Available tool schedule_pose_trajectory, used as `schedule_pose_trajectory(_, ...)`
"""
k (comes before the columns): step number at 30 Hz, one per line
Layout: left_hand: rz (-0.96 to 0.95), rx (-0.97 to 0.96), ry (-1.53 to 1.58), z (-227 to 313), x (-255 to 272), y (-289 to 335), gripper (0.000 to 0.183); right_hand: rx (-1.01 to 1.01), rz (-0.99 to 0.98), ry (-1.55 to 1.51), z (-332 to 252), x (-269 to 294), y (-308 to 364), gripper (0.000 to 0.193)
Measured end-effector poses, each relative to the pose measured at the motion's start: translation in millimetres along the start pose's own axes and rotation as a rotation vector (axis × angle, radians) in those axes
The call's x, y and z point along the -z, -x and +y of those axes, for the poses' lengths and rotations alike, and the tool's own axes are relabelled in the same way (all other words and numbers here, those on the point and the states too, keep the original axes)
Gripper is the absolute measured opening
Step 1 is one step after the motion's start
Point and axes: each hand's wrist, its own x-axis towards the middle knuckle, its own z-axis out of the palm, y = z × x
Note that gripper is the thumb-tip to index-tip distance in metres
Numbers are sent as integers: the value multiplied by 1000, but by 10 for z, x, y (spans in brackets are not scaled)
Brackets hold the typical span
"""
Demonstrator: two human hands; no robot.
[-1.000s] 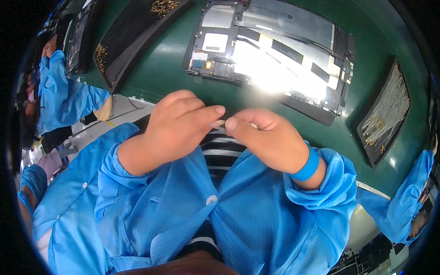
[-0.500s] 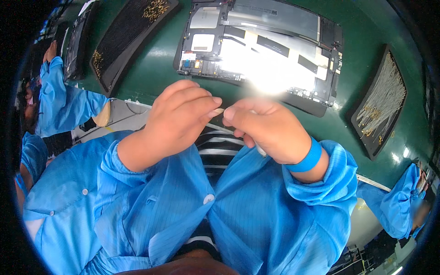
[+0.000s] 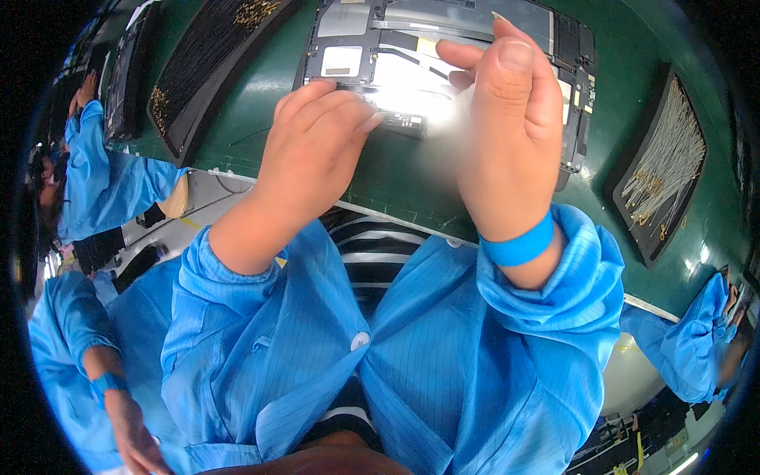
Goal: The recorder is applying sealant/glue from a tube to the edges of tablet components during an electronics assembly process.
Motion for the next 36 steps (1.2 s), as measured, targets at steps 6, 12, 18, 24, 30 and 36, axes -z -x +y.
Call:
schedule_pose_trajectory(6, -30, -2, -2, 30, 29, -18, 19, 193, -14, 35, 136, -44, 37, 42)
schedule_pose_trajectory(12, -88, 22, -66, 39, 80, -27, 19, 306, -59, 67, 236, -78, 27, 39)
schedule_pose_trajectory(18, -106, 17, -50, 42, 82, -42, 18, 323, -82, 54, 288, -61, 7, 33)
schedule_pose_trajectory(24, -119, 9, -49, 64, 107, -70, 18, 260, -102, 58, 254, -47, -4, 29)
schedule_pose_trajectory(30, -112, 21, -49, 80, 88, -62, 18, 236, -80, 77, 248, -39, -8, 30)
schedule_pose_trajectory(36, -99, 21, -36, 63, 72, -41, 18, 205, -65, 48, 226, -44, 5, 32)
